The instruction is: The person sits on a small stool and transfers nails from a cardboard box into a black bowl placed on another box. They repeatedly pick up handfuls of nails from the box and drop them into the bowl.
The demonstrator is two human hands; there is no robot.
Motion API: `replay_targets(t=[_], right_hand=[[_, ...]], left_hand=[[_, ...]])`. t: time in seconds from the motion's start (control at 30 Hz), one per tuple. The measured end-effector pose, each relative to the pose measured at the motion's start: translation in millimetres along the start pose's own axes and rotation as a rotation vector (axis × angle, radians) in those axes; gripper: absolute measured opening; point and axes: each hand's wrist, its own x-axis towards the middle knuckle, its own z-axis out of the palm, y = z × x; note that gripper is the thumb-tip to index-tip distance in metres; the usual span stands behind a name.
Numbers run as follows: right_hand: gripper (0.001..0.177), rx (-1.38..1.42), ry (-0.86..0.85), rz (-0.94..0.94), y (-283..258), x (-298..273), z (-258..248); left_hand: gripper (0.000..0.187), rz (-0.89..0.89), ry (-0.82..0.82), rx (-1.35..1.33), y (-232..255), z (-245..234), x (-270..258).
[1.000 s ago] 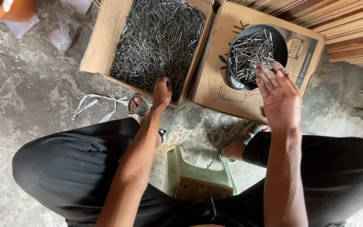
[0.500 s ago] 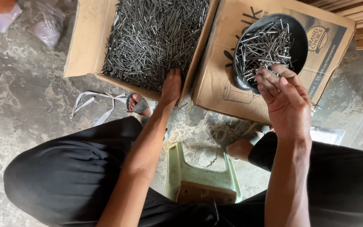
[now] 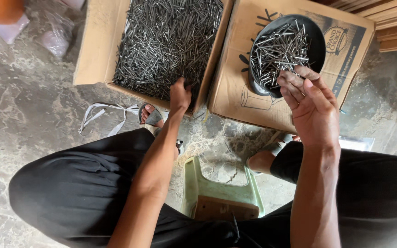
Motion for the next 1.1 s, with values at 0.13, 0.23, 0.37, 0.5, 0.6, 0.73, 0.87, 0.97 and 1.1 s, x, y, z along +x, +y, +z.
replay_targets(t=[0.13,0.23,0.37,0.5,0.6,0.73,0.87,0.97,1.1], right_hand=[[0.026,-0.030,-0.002,-0.012,-3.6,-8.5,6.6],[0.021,-0.070,-0.009,-0.004,-3.9,-14.4,9.3],[0.028,-0.056,-0.072,-0.053,-1.8,-20.7,10.7],[0.027,-0.138,-0.086,-0.052,-7.2,-29.5,15.7],[0.026,-0.192,-0.108,-0.052,-5.0,-33.8,20.0],[0.027,-0.265,-0.120,0.006,10.5,-33.7,25.5],[0.037,-0.157,-0.069,0.026,20.5,-32.2,38.5],[0.060,-0.080,-0.082,0.014,28.8,-24.3,22.6],[0.030,0.202,0.042,-0.100,26.0,-21.7,10.8]], left_hand=[[0.010,0.065,0.095,-0.035,-12.2,-2.1,7.8],[0.013,0.041,0.139,-0.093,-14.7,-3.1,12.6],[0.008,-0.045,0.220,-0.146,-10.0,-12.2,15.0],[0.012,-0.040,0.189,-0.496,30.7,-43.2,-2.5],[0.014,-0.021,0.138,-0.625,72.4,-61.1,-8.7],[0.012,0.142,0.077,-0.729,148.9,-73.0,-31.1],[0.011,0.504,0.043,-0.809,213.5,-63.6,-66.5],[0.007,0.744,0.022,-0.578,228.5,-32.4,-91.2],[0.026,1.042,-0.051,-0.124,239.6,-32.6,-119.7]])
